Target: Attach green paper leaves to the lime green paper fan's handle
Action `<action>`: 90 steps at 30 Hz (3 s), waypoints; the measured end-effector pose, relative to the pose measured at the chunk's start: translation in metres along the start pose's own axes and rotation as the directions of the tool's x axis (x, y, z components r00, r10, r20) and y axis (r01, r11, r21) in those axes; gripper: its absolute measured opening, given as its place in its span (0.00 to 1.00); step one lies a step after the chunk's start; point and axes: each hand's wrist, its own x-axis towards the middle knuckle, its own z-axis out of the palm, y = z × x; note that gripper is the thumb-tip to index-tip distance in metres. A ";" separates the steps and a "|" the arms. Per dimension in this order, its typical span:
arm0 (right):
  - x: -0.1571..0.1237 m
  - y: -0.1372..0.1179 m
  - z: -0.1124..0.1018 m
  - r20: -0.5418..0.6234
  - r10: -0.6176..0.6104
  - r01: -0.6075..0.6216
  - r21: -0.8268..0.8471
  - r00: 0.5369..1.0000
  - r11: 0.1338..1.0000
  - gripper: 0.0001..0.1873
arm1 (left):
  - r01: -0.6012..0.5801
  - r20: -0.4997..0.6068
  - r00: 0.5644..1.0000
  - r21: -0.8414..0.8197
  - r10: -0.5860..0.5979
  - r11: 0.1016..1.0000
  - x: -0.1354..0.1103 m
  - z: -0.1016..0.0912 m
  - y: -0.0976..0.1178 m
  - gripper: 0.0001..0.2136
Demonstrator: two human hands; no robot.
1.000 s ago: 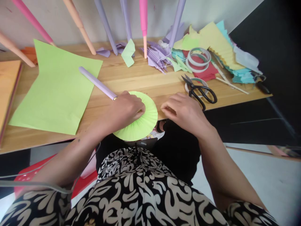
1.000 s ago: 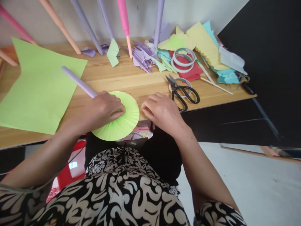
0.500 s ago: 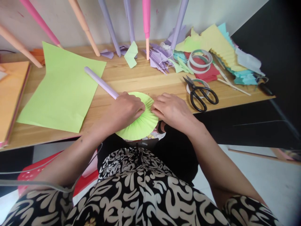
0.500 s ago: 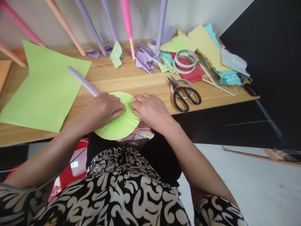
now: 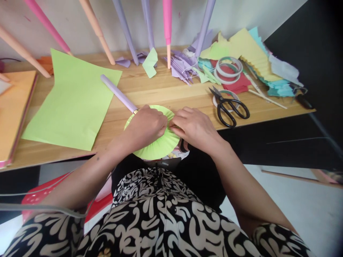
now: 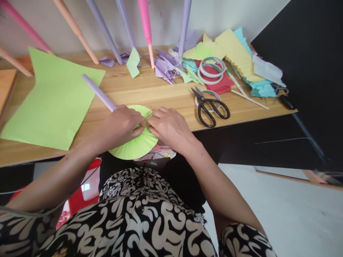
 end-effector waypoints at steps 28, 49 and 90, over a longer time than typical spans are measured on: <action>0.004 -0.001 0.004 0.019 -0.047 0.048 -0.011 0.999 0.999 0.12 | 0.012 -0.080 0.996 -0.160 -0.025 0.987 -0.027 0.003 -0.018 0.14; 0.003 -0.006 0.007 -0.022 -0.018 0.018 0.013 1.000 1.000 0.10 | 0.012 0.029 1.000 -0.037 -0.011 0.999 -0.017 -0.007 -0.003 0.13; 0.008 -0.011 0.001 0.078 0.008 -0.008 0.004 0.997 1.000 0.12 | 0.059 -0.022 0.998 -0.126 -0.062 0.990 -0.032 -0.002 -0.008 0.15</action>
